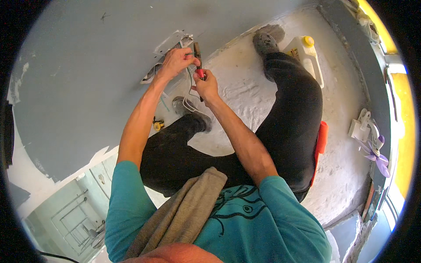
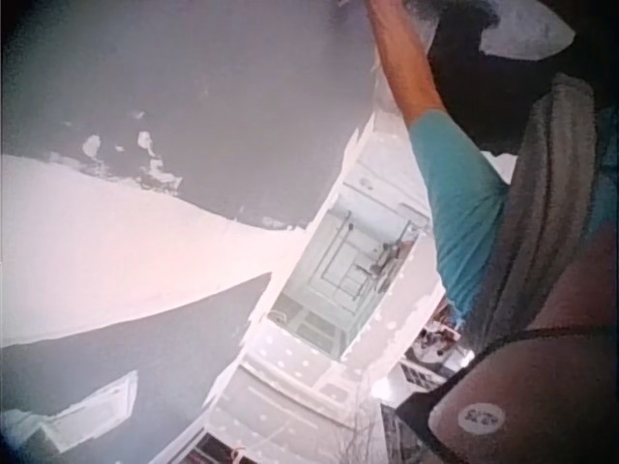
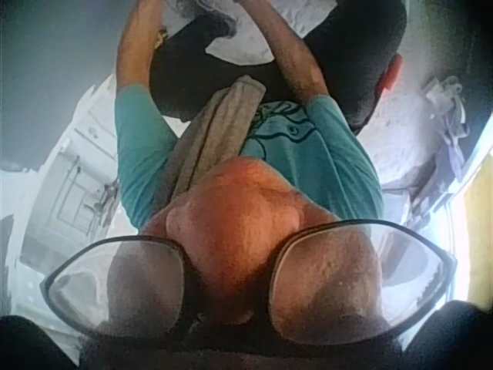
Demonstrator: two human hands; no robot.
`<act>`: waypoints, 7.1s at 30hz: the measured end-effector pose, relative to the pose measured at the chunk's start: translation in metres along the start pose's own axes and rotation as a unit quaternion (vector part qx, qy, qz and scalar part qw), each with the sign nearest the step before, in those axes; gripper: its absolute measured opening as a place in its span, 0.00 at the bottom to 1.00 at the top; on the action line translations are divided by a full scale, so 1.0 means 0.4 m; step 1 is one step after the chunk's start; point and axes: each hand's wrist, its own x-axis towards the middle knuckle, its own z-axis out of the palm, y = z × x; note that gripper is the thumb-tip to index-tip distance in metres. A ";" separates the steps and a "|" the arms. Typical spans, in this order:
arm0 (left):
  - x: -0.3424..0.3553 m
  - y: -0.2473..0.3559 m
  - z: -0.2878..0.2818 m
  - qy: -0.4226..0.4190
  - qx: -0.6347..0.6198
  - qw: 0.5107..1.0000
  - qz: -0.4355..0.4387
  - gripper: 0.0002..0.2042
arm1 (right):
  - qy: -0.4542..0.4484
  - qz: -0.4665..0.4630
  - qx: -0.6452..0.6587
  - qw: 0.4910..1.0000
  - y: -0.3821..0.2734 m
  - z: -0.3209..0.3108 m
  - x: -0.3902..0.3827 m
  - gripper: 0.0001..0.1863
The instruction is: The person manipulates electrical wires protruding from a wall opening by hand and using pliers, then pushes the wires into the wall cavity.
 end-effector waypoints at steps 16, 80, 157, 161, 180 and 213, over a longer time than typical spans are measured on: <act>-0.014 0.003 0.012 0.012 -0.019 0.997 0.073 0.11 | -0.028 -0.077 -0.154 0.985 -0.025 -0.133 0.022 0.17; -0.070 -0.064 0.002 -0.061 -0.108 0.991 0.053 0.10 | -0.188 0.149 -0.265 0.934 -0.197 -0.206 -0.270 0.15; -0.068 -0.126 0.050 0.005 -0.128 0.988 0.091 0.06 | -0.050 -0.121 -0.699 0.703 -0.148 -0.193 -0.205 0.11; -0.066 -0.128 0.050 -0.016 -0.117 0.991 0.066 0.06 | 0.030 -0.279 -0.740 0.611 -0.144 -0.219 -0.201 0.09; -0.071 -0.138 0.034 -0.049 -0.101 0.991 0.068 0.07 | -0.342 0.182 -0.238 0.891 -0.182 -0.254 -0.125 0.21; -0.072 -0.109 0.043 -0.032 -0.014 0.997 0.062 0.08 | -0.296 0.081 -0.294 0.905 -0.146 -0.264 -0.115 0.21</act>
